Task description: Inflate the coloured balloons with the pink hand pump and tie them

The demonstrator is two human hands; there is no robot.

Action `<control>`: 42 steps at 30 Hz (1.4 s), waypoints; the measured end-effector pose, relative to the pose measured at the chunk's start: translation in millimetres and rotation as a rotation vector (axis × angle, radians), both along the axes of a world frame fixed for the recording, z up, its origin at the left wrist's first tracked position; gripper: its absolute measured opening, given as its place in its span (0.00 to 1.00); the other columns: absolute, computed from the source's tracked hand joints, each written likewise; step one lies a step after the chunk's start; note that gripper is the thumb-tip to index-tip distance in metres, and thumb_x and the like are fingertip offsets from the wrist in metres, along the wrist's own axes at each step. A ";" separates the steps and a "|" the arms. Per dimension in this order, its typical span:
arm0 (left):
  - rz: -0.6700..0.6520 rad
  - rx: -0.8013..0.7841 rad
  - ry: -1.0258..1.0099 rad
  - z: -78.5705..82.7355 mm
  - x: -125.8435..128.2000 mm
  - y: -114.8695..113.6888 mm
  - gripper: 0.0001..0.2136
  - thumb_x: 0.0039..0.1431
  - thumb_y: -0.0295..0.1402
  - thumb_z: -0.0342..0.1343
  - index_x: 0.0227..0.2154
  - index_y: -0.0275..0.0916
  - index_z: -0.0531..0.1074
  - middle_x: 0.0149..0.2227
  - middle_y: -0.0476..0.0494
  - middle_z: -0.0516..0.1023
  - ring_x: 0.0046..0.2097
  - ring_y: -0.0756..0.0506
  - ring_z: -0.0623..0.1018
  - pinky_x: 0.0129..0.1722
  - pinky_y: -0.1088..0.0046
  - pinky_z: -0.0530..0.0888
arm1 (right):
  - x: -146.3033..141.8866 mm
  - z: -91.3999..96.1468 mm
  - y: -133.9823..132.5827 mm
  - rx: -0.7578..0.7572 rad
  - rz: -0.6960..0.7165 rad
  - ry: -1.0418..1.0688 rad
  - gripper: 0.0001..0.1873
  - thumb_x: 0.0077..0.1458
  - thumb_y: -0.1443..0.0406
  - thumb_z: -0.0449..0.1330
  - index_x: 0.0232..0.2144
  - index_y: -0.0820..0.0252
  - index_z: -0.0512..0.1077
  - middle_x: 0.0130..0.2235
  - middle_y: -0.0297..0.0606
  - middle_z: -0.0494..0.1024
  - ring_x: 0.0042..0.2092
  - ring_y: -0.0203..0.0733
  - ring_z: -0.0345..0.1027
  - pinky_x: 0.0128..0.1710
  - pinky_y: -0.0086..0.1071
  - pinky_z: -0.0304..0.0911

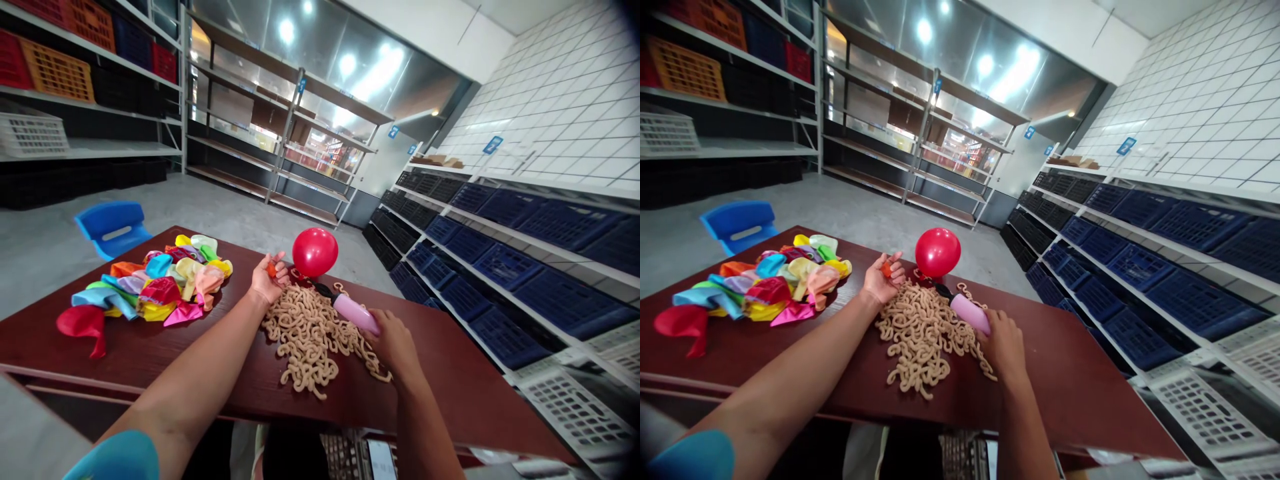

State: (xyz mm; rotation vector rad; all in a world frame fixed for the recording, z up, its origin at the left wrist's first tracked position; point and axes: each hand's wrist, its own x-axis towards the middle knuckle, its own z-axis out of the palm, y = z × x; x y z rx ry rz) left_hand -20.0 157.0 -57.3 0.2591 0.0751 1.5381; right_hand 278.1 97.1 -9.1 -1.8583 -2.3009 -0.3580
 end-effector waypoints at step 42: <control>0.431 -0.176 0.092 -5.5 -20.6 15.6 0.06 0.56 0.24 0.48 0.35 0.34 0.68 0.25 0.47 0.70 0.28 0.51 0.72 0.31 0.70 0.71 | -39.8 -49.0 85.7 0.045 0.650 0.407 0.26 0.46 0.64 0.57 0.50 0.57 0.62 0.51 0.43 0.65 0.53 0.46 0.57 0.53 0.43 0.55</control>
